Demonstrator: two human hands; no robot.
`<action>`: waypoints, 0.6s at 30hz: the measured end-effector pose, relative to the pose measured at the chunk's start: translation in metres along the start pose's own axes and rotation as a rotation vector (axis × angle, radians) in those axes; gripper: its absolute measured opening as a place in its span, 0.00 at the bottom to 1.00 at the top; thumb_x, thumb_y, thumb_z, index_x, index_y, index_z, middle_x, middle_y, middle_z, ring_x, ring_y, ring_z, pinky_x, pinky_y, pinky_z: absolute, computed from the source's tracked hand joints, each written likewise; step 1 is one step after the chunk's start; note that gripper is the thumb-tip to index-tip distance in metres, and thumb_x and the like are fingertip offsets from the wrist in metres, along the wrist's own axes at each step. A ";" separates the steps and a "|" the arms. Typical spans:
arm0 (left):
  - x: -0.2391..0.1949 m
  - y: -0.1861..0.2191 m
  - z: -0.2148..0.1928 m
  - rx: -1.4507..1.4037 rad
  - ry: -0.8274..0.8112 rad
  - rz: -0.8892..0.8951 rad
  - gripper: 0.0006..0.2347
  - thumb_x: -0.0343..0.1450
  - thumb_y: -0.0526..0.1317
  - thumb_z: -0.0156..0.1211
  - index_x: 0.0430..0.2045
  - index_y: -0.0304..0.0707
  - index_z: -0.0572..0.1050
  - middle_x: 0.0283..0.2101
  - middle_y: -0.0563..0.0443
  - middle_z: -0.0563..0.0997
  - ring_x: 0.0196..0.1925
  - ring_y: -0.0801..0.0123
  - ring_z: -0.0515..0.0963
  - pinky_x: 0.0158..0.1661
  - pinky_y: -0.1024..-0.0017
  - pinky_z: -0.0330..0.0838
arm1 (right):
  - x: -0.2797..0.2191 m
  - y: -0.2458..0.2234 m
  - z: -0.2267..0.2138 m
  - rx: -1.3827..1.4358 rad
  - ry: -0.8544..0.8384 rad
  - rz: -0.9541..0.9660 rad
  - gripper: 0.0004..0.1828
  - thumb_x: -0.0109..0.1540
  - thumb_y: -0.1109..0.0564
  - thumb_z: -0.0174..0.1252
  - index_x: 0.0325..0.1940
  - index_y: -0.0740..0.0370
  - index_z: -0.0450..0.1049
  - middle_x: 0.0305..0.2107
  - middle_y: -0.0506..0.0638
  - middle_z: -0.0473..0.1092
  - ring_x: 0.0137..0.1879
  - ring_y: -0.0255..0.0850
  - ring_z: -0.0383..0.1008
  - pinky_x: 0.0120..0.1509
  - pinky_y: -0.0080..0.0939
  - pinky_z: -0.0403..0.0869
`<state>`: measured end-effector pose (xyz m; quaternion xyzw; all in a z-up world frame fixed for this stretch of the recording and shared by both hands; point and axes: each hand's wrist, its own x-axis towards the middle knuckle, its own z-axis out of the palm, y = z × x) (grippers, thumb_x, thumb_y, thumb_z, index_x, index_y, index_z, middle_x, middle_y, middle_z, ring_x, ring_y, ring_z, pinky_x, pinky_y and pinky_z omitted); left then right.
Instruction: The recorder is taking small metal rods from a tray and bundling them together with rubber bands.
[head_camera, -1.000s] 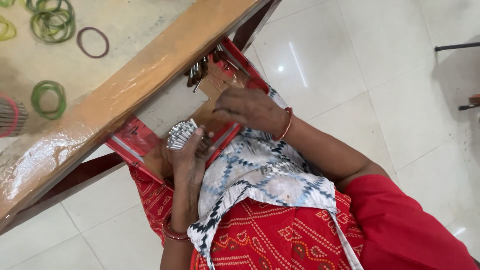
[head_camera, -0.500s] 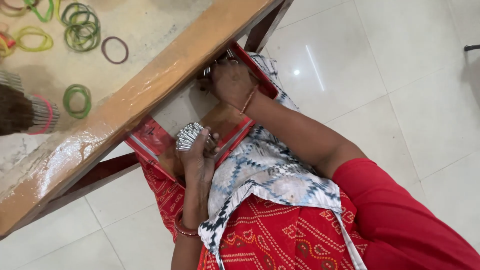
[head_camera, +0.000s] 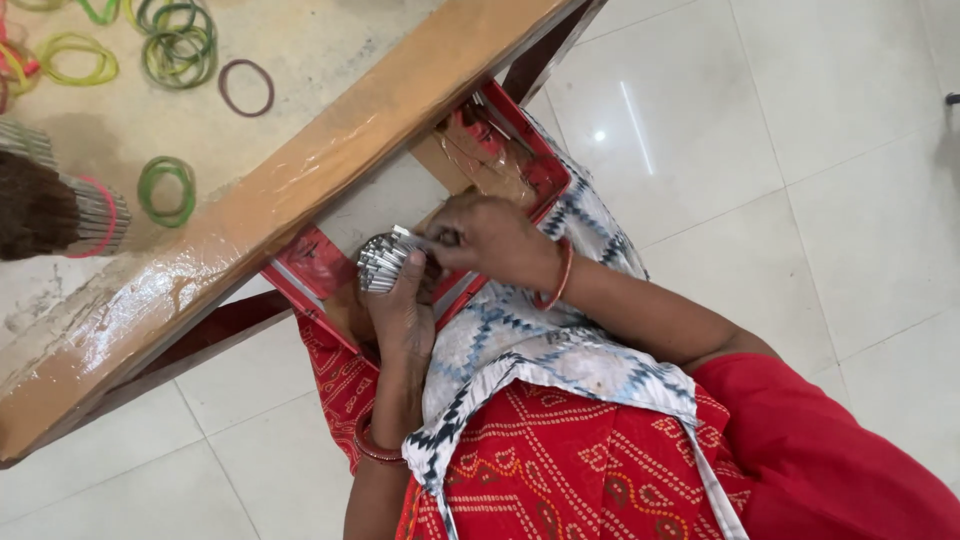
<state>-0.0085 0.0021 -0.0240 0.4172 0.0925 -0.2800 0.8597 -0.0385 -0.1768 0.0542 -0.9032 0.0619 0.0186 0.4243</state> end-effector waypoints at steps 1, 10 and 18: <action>0.002 -0.002 -0.004 -0.001 -0.006 -0.004 0.07 0.73 0.30 0.67 0.41 0.32 0.76 0.39 0.52 0.81 0.40 0.71 0.79 0.39 0.70 0.78 | -0.001 0.002 0.002 -0.004 0.005 0.004 0.15 0.59 0.50 0.65 0.44 0.61 0.81 0.34 0.55 0.76 0.42 0.50 0.79 0.48 0.49 0.76; -0.006 0.017 0.016 -0.033 0.164 -0.053 0.04 0.71 0.32 0.64 0.37 0.32 0.76 0.34 0.47 0.82 0.33 0.66 0.81 0.31 0.67 0.76 | 0.014 0.045 -0.042 -0.099 0.134 -0.164 0.10 0.65 0.54 0.63 0.48 0.58 0.81 0.40 0.53 0.77 0.48 0.50 0.77 0.52 0.50 0.75; -0.006 0.014 0.018 0.014 0.144 -0.043 0.06 0.72 0.31 0.65 0.40 0.29 0.78 0.34 0.45 0.83 0.32 0.65 0.81 0.30 0.70 0.76 | 0.023 0.081 0.008 -0.308 0.176 -0.146 0.11 0.59 0.56 0.64 0.44 0.62 0.79 0.40 0.58 0.75 0.46 0.54 0.77 0.50 0.51 0.76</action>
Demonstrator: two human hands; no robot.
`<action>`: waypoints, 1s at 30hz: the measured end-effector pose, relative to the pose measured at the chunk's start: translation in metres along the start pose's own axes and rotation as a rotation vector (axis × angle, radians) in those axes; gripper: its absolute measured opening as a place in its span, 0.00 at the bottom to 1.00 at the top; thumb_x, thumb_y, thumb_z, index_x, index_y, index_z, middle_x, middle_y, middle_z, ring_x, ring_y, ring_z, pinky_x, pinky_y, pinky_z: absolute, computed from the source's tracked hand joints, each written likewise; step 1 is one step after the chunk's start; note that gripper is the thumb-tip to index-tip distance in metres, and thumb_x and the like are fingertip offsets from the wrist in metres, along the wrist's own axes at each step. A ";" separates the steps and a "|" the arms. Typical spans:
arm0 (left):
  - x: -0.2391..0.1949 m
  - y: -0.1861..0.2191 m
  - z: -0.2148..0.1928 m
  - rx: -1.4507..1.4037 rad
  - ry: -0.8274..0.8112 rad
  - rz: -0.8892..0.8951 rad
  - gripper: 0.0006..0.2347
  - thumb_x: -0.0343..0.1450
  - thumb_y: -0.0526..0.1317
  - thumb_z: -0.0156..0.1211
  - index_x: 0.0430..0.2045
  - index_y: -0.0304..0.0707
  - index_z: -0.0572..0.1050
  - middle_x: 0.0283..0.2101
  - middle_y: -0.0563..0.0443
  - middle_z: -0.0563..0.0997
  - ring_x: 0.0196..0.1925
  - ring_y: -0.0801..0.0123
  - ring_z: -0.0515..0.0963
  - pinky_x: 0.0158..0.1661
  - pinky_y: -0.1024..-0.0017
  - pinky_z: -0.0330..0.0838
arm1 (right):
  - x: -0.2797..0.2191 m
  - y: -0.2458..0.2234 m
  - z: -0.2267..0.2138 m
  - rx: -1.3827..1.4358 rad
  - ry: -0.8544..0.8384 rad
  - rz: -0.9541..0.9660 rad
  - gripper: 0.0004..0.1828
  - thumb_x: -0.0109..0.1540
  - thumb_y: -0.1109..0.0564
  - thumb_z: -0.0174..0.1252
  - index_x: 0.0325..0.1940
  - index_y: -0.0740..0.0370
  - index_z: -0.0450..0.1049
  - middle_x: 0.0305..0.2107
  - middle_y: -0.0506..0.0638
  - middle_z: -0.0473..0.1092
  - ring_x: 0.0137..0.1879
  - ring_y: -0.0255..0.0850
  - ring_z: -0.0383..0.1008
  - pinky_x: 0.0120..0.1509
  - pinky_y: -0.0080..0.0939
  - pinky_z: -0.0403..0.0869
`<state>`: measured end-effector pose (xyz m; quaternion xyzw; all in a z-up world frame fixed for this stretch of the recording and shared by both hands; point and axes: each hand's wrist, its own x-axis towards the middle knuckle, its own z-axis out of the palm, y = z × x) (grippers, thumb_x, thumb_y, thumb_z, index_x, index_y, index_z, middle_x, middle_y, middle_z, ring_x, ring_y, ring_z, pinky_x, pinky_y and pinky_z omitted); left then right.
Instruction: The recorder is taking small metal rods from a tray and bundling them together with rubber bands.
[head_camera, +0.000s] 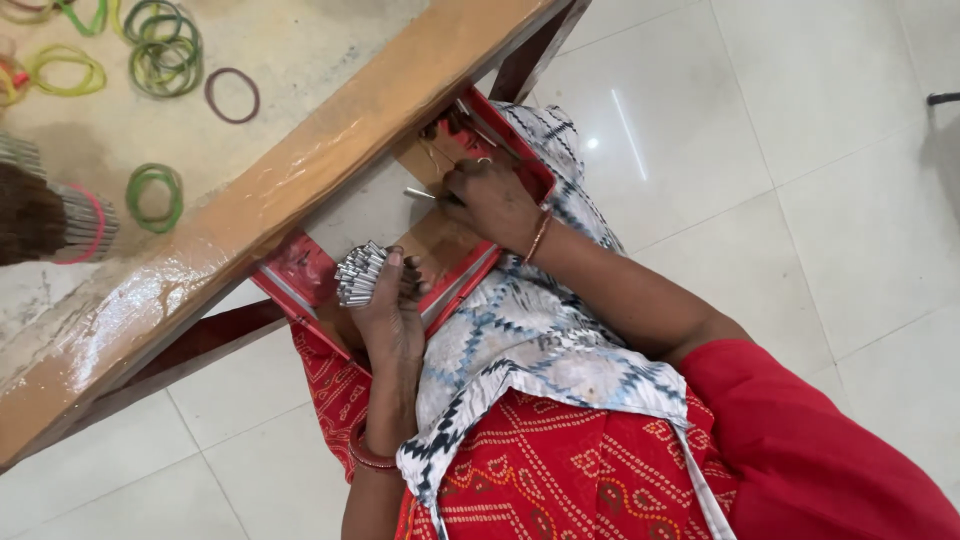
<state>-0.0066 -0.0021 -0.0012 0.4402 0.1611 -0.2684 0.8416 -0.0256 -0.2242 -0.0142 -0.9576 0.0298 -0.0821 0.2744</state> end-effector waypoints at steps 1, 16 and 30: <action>-0.001 0.002 0.005 0.000 0.005 0.009 0.06 0.72 0.31 0.65 0.40 0.29 0.78 0.34 0.45 0.83 0.32 0.65 0.81 0.30 0.70 0.76 | -0.001 -0.015 -0.014 0.005 0.000 -0.009 0.11 0.59 0.56 0.64 0.44 0.62 0.79 0.40 0.58 0.75 0.46 0.54 0.77 0.50 0.51 0.76; 0.012 -0.031 -0.042 0.102 -0.168 -0.344 0.16 0.68 0.35 0.64 0.51 0.40 0.72 0.47 0.49 0.79 0.46 0.62 0.80 0.43 0.66 0.79 | -0.022 -0.096 -0.049 0.142 0.018 -0.506 0.50 0.49 0.42 0.72 0.70 0.56 0.60 0.61 0.60 0.61 0.70 0.57 0.61 0.71 0.58 0.65; -0.010 -0.043 -0.096 0.305 -0.376 -0.171 0.11 0.75 0.34 0.56 0.51 0.31 0.74 0.52 0.46 0.76 0.50 0.66 0.77 0.50 0.74 0.75 | -0.037 -0.082 -0.032 0.247 -0.195 -0.616 0.45 0.52 0.54 0.68 0.72 0.60 0.61 0.66 0.59 0.62 0.73 0.58 0.61 0.72 0.54 0.66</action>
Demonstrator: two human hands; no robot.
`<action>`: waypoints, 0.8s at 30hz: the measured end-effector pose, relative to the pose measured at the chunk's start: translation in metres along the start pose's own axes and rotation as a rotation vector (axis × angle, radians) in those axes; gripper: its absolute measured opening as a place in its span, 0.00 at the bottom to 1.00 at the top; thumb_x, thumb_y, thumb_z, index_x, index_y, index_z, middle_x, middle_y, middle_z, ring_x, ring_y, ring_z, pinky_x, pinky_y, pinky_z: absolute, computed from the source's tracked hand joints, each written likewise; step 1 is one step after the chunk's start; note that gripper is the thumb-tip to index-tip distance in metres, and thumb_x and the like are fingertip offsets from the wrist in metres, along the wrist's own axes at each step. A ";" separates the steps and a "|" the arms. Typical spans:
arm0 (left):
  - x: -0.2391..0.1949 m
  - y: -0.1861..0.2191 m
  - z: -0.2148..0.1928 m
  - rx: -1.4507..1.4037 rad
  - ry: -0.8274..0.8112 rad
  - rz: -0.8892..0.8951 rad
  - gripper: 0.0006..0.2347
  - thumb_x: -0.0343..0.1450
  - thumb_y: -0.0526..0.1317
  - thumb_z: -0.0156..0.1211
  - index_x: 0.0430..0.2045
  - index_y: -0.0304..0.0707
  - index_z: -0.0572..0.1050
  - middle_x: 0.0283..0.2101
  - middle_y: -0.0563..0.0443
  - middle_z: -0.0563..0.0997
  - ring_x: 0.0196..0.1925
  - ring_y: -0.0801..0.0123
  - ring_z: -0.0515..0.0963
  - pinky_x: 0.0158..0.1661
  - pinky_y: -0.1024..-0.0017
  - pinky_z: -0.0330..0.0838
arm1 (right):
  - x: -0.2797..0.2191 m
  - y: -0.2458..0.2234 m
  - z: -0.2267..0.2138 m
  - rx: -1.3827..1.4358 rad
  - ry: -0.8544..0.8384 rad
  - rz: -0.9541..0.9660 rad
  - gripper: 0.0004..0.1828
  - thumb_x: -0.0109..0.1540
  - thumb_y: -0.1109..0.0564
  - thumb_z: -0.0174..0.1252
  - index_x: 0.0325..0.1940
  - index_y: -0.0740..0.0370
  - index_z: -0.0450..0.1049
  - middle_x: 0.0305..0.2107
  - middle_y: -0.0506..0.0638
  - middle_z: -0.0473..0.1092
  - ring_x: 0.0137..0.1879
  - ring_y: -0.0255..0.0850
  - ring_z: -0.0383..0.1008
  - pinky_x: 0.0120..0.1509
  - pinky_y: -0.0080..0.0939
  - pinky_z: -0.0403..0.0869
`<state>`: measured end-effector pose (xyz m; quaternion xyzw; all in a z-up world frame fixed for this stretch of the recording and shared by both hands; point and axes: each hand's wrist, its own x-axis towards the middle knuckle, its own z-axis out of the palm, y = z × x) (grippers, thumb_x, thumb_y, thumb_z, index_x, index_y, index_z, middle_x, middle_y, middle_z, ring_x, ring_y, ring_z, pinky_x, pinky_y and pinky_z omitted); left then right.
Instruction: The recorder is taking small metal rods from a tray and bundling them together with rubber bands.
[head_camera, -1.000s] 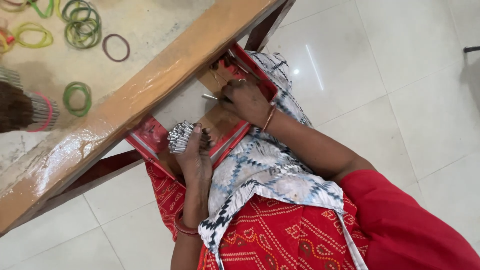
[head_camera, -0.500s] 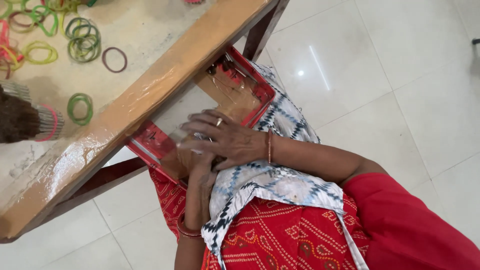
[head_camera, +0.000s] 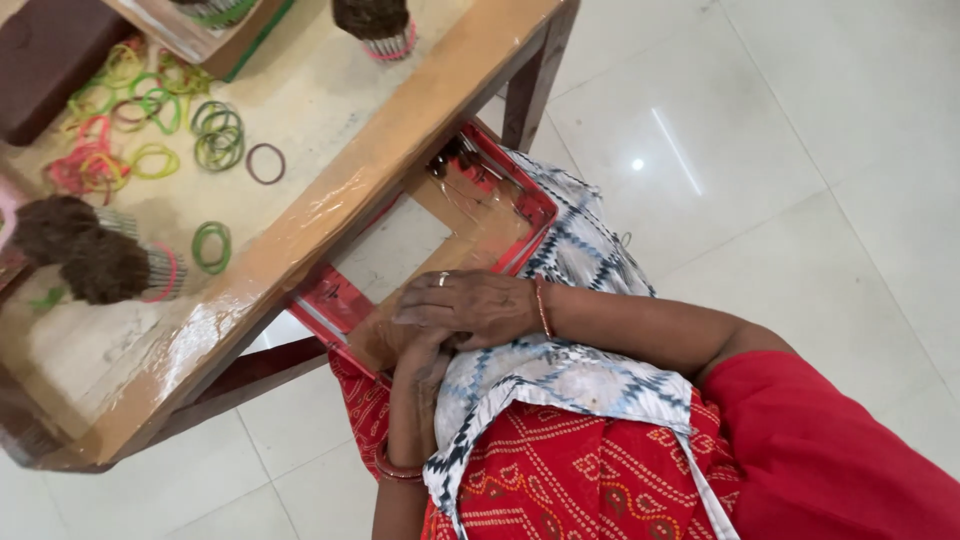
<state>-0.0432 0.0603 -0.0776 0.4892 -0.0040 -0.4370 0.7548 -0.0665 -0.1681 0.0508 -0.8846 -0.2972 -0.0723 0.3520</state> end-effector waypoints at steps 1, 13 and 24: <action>-0.009 0.018 0.019 -0.005 0.012 0.022 0.11 0.75 0.34 0.56 0.51 0.31 0.74 0.52 0.46 0.76 0.50 0.66 0.77 0.50 0.74 0.75 | -0.002 -0.001 -0.003 -0.002 -0.009 -0.024 0.45 0.52 0.54 0.68 0.72 0.60 0.61 0.66 0.59 0.62 0.73 0.58 0.61 0.72 0.54 0.66; 0.042 0.019 0.034 -0.202 -0.134 -0.043 0.20 0.66 0.27 0.61 0.54 0.31 0.70 0.49 0.43 0.77 0.49 0.60 0.79 0.47 0.65 0.78 | 0.009 -0.014 -0.020 -0.138 0.002 0.123 0.47 0.48 0.53 0.70 0.70 0.62 0.62 0.64 0.61 0.63 0.71 0.59 0.62 0.73 0.57 0.65; 0.061 -0.006 0.012 -0.092 0.024 -0.028 0.24 0.60 0.26 0.62 0.52 0.40 0.66 0.49 0.48 0.74 0.51 0.63 0.78 0.43 0.67 0.79 | 0.009 0.004 -0.009 -0.100 -0.052 -0.019 0.43 0.50 0.52 0.71 0.68 0.61 0.65 0.62 0.56 0.65 0.71 0.55 0.64 0.74 0.53 0.67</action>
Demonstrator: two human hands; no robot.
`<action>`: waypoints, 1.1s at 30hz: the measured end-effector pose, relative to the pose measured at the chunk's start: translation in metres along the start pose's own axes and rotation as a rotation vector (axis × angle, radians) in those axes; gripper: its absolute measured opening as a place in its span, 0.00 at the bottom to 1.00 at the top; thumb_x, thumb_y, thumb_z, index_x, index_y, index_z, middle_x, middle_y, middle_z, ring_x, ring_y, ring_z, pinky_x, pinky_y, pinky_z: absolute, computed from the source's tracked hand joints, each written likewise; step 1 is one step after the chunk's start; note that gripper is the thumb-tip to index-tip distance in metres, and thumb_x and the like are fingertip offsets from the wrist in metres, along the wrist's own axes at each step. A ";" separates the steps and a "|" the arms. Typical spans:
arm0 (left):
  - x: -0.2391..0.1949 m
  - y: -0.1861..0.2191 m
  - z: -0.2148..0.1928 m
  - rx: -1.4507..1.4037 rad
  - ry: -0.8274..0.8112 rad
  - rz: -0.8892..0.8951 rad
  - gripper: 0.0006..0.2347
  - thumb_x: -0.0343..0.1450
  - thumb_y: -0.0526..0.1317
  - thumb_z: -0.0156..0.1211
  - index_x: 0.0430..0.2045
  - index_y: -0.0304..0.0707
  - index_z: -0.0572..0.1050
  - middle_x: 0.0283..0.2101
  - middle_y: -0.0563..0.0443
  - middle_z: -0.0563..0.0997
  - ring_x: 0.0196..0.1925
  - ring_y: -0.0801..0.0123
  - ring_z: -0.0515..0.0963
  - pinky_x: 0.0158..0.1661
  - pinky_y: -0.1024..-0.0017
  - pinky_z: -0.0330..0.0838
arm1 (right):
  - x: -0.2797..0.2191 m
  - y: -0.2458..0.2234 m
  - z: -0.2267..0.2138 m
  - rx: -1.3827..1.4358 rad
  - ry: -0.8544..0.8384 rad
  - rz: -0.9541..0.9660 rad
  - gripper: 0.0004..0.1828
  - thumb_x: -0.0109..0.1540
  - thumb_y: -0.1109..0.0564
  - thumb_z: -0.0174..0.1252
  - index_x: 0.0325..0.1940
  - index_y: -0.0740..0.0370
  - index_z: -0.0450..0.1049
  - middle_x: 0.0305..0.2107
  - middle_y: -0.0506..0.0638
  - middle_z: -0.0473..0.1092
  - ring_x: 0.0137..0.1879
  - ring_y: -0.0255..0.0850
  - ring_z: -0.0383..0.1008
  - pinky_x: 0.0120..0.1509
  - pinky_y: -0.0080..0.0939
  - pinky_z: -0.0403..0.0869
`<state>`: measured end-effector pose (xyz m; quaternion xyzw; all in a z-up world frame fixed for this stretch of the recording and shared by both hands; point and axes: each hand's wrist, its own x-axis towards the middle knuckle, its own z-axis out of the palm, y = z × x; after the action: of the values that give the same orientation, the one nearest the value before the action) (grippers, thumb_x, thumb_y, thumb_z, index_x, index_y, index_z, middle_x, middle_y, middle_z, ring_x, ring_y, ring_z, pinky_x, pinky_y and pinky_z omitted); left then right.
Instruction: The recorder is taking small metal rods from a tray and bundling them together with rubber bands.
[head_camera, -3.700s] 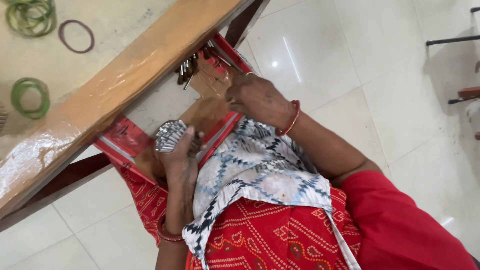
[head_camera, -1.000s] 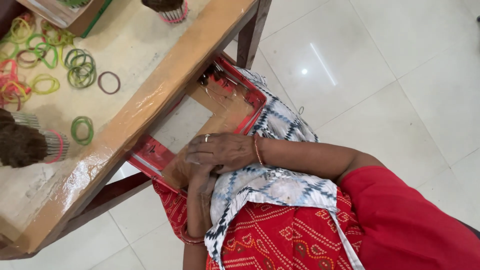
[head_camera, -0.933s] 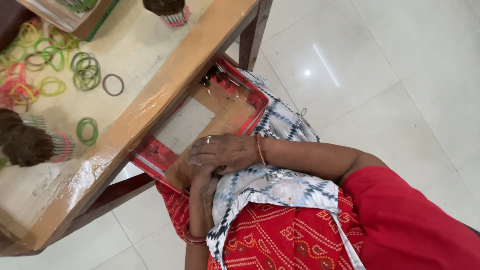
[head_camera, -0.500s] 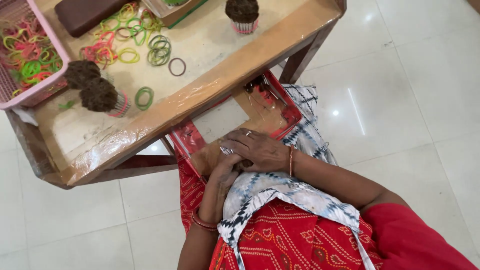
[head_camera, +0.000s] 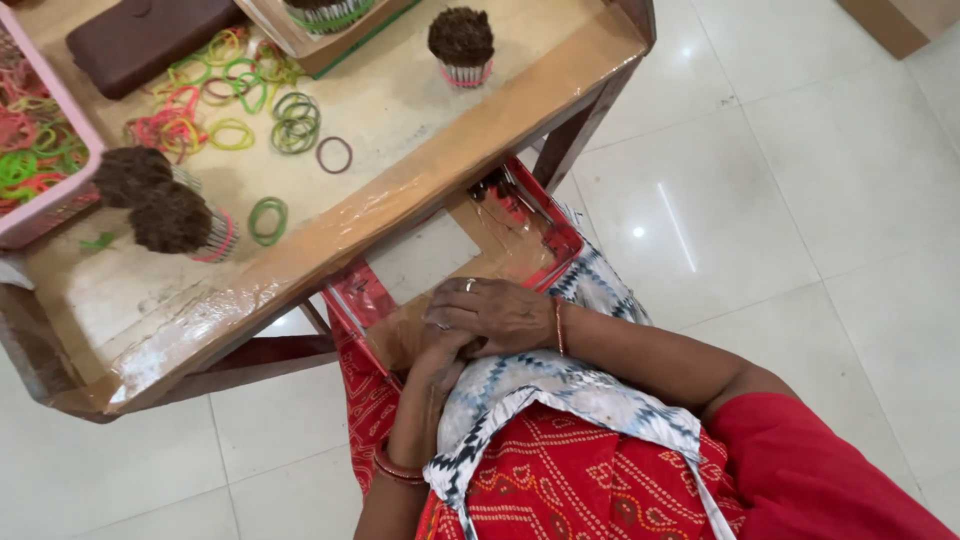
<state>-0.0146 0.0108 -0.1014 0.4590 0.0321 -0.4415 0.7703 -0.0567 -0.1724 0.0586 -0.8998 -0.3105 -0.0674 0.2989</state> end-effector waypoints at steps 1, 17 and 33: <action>-0.001 0.000 0.000 0.002 -0.003 0.011 0.24 0.60 0.26 0.62 0.52 0.40 0.66 0.49 0.48 0.74 0.51 0.63 0.78 0.43 0.67 0.79 | 0.003 -0.003 -0.003 -0.008 0.001 -0.009 0.43 0.50 0.52 0.71 0.68 0.61 0.65 0.62 0.56 0.65 0.71 0.55 0.64 0.74 0.53 0.67; -0.026 0.064 0.049 -0.259 -0.048 -0.050 0.19 0.69 0.30 0.62 0.54 0.37 0.66 0.43 0.42 0.78 0.40 0.57 0.81 0.32 0.62 0.82 | 0.098 0.017 -0.071 -0.243 0.377 0.140 0.14 0.66 0.55 0.64 0.57 0.54 0.76 0.50 0.47 0.73 0.55 0.46 0.75 0.60 0.47 0.74; -0.023 0.074 0.041 -0.345 0.132 0.156 0.21 0.70 0.32 0.62 0.57 0.36 0.66 0.43 0.46 0.82 0.37 0.63 0.83 0.37 0.63 0.80 | 0.029 0.013 -0.038 1.067 0.123 0.718 0.07 0.68 0.54 0.54 0.44 0.61 0.70 0.26 0.44 0.75 0.25 0.26 0.69 0.27 0.30 0.67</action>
<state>0.0087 0.0093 -0.0171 0.3494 0.1220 -0.3373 0.8656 -0.0237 -0.1876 0.0918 -0.6699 0.0368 0.1488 0.7264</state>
